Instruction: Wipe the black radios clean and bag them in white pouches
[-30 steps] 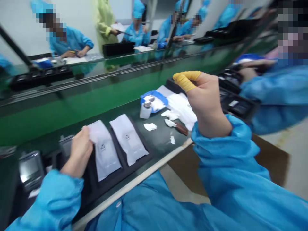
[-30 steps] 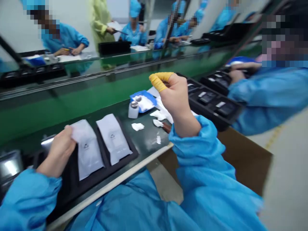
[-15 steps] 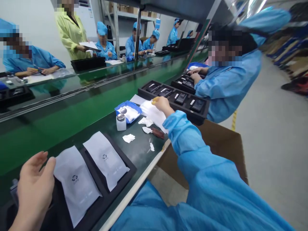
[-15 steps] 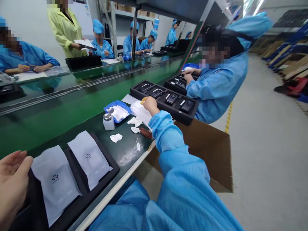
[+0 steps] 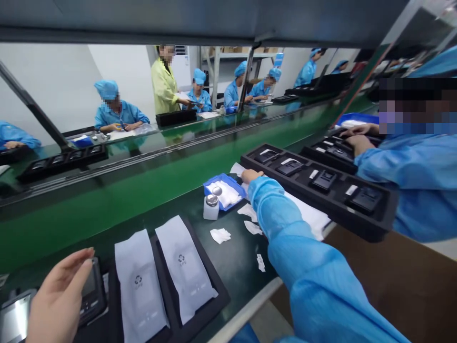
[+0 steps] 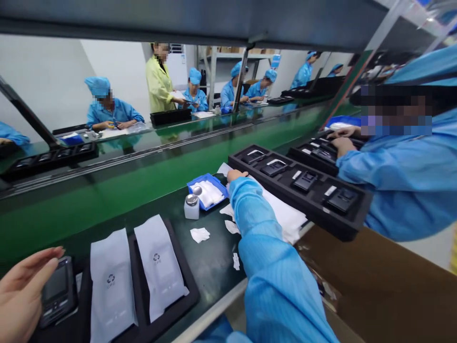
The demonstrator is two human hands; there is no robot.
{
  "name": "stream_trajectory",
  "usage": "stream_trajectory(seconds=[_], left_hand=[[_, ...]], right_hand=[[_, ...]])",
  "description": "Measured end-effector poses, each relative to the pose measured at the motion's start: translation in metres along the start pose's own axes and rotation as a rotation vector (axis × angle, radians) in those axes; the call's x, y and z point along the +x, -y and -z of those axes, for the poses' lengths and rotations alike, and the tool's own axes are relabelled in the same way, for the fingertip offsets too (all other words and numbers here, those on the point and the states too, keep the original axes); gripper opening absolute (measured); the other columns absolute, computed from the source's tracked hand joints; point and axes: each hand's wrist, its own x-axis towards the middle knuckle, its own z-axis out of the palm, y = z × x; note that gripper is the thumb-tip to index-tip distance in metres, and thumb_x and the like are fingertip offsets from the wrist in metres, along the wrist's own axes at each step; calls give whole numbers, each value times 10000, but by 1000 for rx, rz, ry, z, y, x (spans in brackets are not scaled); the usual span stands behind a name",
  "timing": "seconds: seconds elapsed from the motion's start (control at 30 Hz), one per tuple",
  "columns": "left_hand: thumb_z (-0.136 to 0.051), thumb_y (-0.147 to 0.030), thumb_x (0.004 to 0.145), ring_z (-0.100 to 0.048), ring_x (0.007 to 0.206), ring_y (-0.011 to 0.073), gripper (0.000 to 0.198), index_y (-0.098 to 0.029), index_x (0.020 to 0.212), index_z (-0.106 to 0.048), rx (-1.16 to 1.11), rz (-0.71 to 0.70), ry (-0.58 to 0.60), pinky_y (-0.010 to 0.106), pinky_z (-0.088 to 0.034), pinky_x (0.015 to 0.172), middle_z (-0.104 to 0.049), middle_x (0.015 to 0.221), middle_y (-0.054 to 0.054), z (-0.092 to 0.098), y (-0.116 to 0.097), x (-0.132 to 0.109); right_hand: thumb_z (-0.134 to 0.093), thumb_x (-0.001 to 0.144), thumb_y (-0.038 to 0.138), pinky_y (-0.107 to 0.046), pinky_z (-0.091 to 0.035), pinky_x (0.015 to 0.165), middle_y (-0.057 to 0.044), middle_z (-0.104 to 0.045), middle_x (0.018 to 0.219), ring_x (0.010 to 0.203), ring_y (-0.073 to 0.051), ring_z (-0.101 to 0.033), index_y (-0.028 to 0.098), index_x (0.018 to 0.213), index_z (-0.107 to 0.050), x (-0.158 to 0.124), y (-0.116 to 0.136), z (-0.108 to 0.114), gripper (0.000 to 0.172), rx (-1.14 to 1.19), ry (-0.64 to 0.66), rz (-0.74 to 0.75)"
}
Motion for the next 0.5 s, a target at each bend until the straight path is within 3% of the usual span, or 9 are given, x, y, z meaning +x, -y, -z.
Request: stream_trajectory(seconds=[0.1, 0.17, 0.33, 0.43, 0.5], left_hand=[[-754, -395, 630, -527, 1228, 238, 121, -390, 730, -686, -136, 184, -17, 350, -323, 1125, -723, 861, -166, -3, -8, -1], [-769, -385, 584, -528, 1224, 244, 150, -355, 710, -692, -167, 227, -24, 340, -310, 1130, -718, 842, -133, -7, -13, -4], [-811, -383, 456, -585, 1126, 255, 300, -291, 716, -692, -223, 256, -5, 375, -341, 1103, -719, 824, -69, -16, -17, -10], [-830, -417, 440, -625, 1025, 249, 394, -266, 775, -688, -240, 240, 58, 413, -382, 1065, -723, 865, -30, -17, -13, -12], [-812, -477, 476, -649, 962, 252, 444, -236, 828, -687, -228, 199, 133, 431, -440, 1000, -723, 892, 13, -19, -13, -15]], right_hand=[[-556, 891, 377, -420, -513, 871, -81, -574, 1195, 1032, -197, -584, 164, 1191, -545, 3, -1, 4, 368, 151, -57, -25], [-551, 894, 378, -423, -509, 880, -80, -572, 1200, 1038, -196, -582, 169, 1185, -549, 4, -2, 11, 359, 266, -130, -11], [-538, 897, 292, -387, -457, 977, -89, -610, 1237, 1131, -207, -569, 158, 1171, -601, 6, 4, 51, 311, 618, -392, 130], [-458, 901, 210, -316, -451, 984, -89, -599, 1293, 1176, -188, -561, 119, 1268, -554, -2, 23, 81, 389, 813, -512, 273], [-438, 907, 227, -317, -479, 955, -71, -587, 1314, 1144, -169, -585, 143, 1304, -521, -20, 43, 98, 414, 963, -519, 405]])
